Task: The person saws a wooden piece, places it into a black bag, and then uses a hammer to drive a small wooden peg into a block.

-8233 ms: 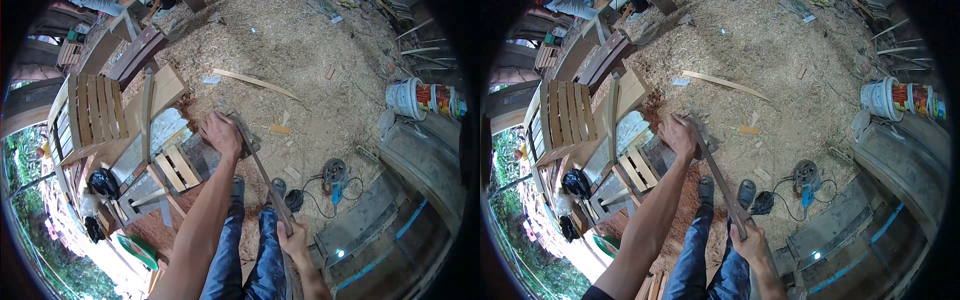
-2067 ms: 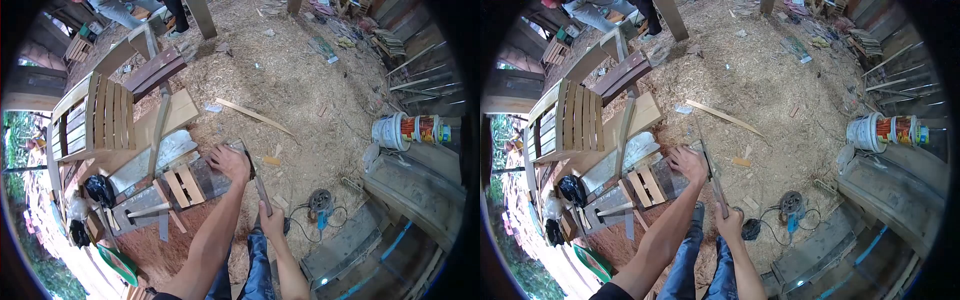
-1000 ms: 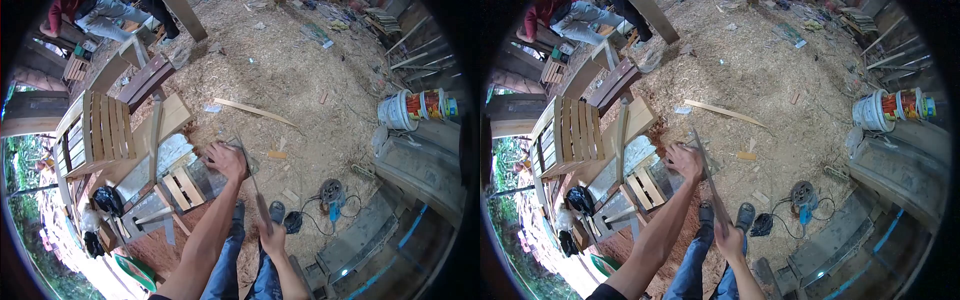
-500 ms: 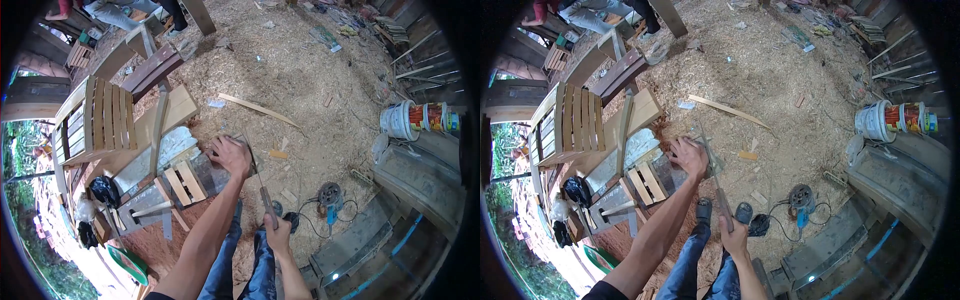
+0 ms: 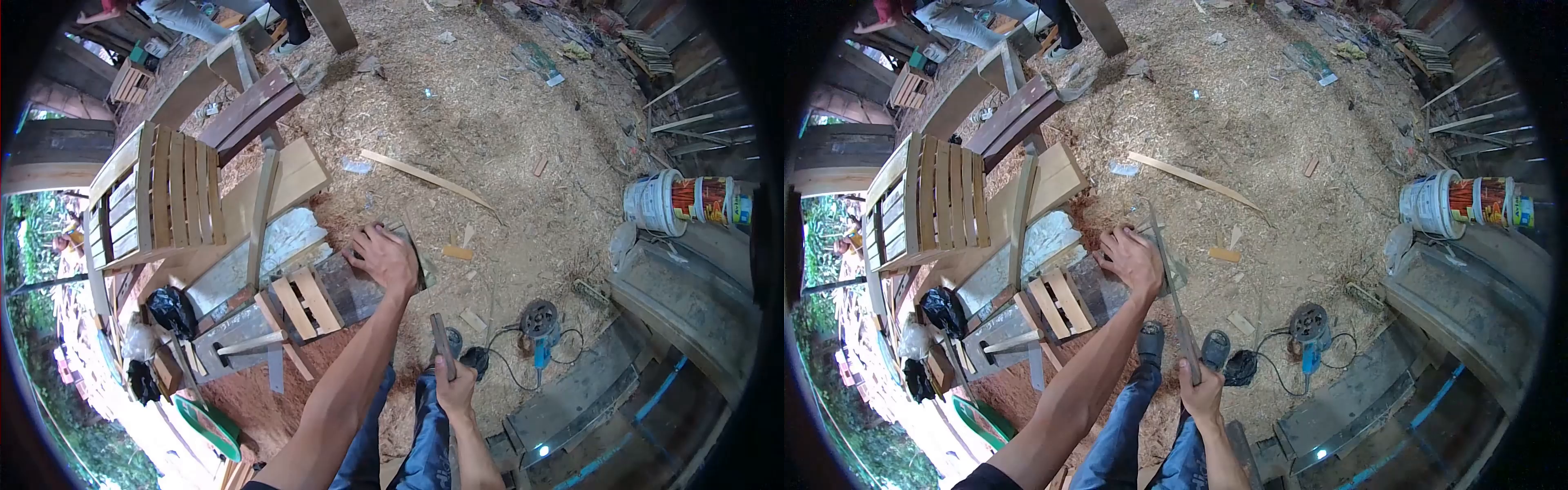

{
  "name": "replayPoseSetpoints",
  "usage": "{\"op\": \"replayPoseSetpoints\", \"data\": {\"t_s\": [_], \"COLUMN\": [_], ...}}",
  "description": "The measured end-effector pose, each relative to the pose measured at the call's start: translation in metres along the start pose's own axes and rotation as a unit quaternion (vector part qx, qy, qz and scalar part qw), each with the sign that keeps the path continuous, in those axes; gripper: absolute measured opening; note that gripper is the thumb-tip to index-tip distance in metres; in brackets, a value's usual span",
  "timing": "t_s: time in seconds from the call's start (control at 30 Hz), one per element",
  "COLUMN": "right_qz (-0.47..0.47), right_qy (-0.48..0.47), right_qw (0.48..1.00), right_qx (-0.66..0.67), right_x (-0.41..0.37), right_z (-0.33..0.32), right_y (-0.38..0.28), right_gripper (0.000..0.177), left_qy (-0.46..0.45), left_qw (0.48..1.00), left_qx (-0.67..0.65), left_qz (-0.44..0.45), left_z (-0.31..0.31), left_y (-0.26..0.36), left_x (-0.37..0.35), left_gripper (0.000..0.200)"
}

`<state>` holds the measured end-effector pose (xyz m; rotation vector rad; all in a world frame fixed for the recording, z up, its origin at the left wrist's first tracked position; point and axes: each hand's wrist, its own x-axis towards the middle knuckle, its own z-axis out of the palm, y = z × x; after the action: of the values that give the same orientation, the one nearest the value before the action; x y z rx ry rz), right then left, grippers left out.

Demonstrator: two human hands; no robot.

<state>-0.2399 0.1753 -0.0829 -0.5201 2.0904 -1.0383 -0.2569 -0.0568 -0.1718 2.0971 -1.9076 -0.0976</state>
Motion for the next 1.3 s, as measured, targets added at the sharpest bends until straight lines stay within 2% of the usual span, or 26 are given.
{"op": "replayPoseSetpoints", "data": {"t_s": [0.1, 0.2, 0.4, 0.5, 0.6, 0.7, 0.8, 0.87, 0.97, 1.1, 1.2, 1.27, 1.3], "right_qz": [-0.018, -0.015, -0.018, -0.007, 0.028, 0.077, 0.066, -0.021, -0.064, -0.014, 0.015, 0.098, 0.1], "right_qy": [0.013, 0.019, -0.007, -0.011, -0.01, -0.037, -0.037, 0.002, 0.029, 0.001, 0.0, -0.042, -0.042], "right_qw": [1.0, 1.0, 1.0, 1.0, 0.999, 0.996, 0.996, 1.0, 0.997, 1.0, 1.0, 0.994, 0.994], "right_qx": [-0.005, -0.01, 0.014, 0.017, 0.029, -0.022, -0.045, 0.0, -0.028, 0.007, 0.018, -0.019, -0.019], "right_x": [0.003, 0.005, 0.003, -0.003, -0.023, -0.038, -0.024, 0.007, 0.045, 0.005, -0.031, -0.037, -0.032], "right_z": [-0.006, -0.012, -0.012, -0.017, -0.036, -0.045, -0.037, -0.019, 0.003, -0.02, -0.039, -0.044, -0.037], "right_y": [-0.005, -0.005, 0.004, -0.003, -0.013, -0.01, -0.019, -0.026, -0.03, -0.023, -0.014, -0.016, -0.014], "right_gripper": [0.028, 0.028, 0.03, 0.028, 0.026, 0.025, 0.026, 0.027, 0.034, 0.034, 0.027, 0.028, 0.028], "left_qy": [-0.012, 0.02, 0.006, 0.014, 0.032, 0.033, -0.003, 0.006, 0.006, -0.003, -0.006, -0.013, -0.019], "left_qw": [1.0, 0.999, 1.0, 1.0, 0.999, 0.999, 1.0, 1.0, 0.999, 1.0, 1.0, 0.999, 0.999], "left_qx": [-0.022, -0.031, -0.013, -0.001, 0.025, 0.04, 0.023, 0.025, 0.03, 0.026, 0.027, 0.034, 0.036], "left_qz": [-0.016, -0.008, 0.005, -0.022, 0.002, 0.01, 0.0, 0.007, 0.011, 0.005, 0.014, 0.012, 0.009], "left_z": [0.001, 0.004, 0.003, 0.007, 0.006, 0.006, 0.002, 0.004, 0.002, 0.007, 0.0, 0.001, 0.002], "left_y": [0.006, 0.006, 0.006, 0.008, 0.008, 0.008, 0.009, 0.007, 0.009, 0.005, 0.009, 0.008, 0.008], "left_x": [-0.001, -0.008, -0.006, -0.006, -0.007, -0.007, -0.006, -0.007, -0.005, -0.006, -0.006, -0.006, -0.006], "left_gripper": [0.024, 0.027, 0.029, 0.028, 0.022, 0.021, 0.025, 0.025, 0.025, 0.026, 0.026, 0.026, 0.026]}}
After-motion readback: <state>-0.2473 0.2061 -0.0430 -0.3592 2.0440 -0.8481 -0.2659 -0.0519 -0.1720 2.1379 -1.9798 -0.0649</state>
